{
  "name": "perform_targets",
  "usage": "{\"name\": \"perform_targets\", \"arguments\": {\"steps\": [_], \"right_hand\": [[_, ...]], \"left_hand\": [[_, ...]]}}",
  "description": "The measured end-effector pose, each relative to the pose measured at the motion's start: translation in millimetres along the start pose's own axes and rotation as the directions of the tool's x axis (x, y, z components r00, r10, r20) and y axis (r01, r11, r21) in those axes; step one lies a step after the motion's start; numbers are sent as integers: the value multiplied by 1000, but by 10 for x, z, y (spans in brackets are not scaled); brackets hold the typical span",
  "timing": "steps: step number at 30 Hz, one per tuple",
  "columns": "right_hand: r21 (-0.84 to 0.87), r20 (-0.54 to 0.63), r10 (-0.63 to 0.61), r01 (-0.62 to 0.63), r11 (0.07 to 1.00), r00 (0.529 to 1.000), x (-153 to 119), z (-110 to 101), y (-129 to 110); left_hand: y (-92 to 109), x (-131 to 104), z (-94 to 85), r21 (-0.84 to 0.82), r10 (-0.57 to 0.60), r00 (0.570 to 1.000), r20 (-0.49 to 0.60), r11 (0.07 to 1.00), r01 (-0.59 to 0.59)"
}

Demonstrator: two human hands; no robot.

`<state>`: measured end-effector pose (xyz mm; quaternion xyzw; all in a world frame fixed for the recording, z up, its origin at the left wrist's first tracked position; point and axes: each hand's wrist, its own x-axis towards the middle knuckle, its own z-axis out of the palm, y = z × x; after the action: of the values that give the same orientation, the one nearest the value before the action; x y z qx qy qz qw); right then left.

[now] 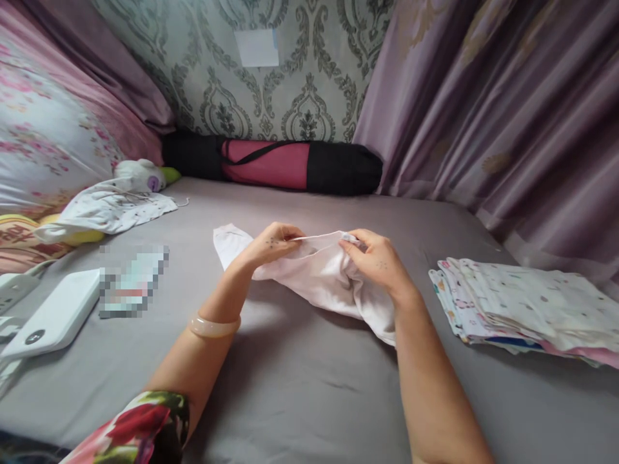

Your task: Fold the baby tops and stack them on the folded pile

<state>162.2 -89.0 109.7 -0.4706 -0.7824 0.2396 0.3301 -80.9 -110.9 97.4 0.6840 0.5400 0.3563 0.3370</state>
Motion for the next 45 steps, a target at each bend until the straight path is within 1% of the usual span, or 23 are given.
{"name": "perform_targets", "arguments": {"steps": [3,6,10,13,17,21,24,27,29,31,34,36,39,42,45], "right_hand": [[-30,-36,57,-58,998,998,18,-90,101],[-34,-17,80,-80,996,997,30,-102,183],[-31,-23,82,-83,996,996,40,-82,221],[-19,-44,93,-94,995,995,45,-83,226],[-2,-50,95,-95,995,994,51,-83,261],[4,-45,101,-101,995,994,54,-79,284],[18,-35,107,-106,994,994,51,-85,251],[39,-26,94,-93,995,995,36,-103,198],[62,-10,99,-98,993,995,15,-124,174],[105,46,102,-106,989,994,-16,-153,162],[203,182,74,-111,973,980,-66,-203,151],[242,239,57,-116,963,969,-88,-231,140],[247,235,39,-99,964,971,-81,-261,117],[213,157,-18,-16,977,987,-8,-313,80],[141,62,-117,107,984,991,118,-450,-24]], "left_hand": [[-75,-20,-120,-17,-47,998,-43,999,46],[-109,-54,-187,-88,-66,997,-39,994,62],[-141,-91,-223,-174,-55,997,55,983,64],[-182,-107,-272,-201,-30,991,129,978,55],[-249,-102,-321,-213,-18,987,162,976,53],[-292,-75,-288,-186,-21,994,109,982,41],[-296,-69,-260,-160,-25,997,73,986,36],[-289,-90,-268,-148,-33,998,57,988,41],[-287,-117,-291,-150,-38,999,27,988,41],[-289,-149,-319,-151,-48,998,-34,988,43],[-282,-194,-357,-160,-68,989,-134,986,46],[-251,-224,-385,-176,-62,983,-170,984,32],[-140,-270,-452,-179,-35,981,-189,984,0],[54,-306,-577,-151,33,979,-201,986,-64],[321,-328,-765,-60,136,958,-252,986,-156]]}}
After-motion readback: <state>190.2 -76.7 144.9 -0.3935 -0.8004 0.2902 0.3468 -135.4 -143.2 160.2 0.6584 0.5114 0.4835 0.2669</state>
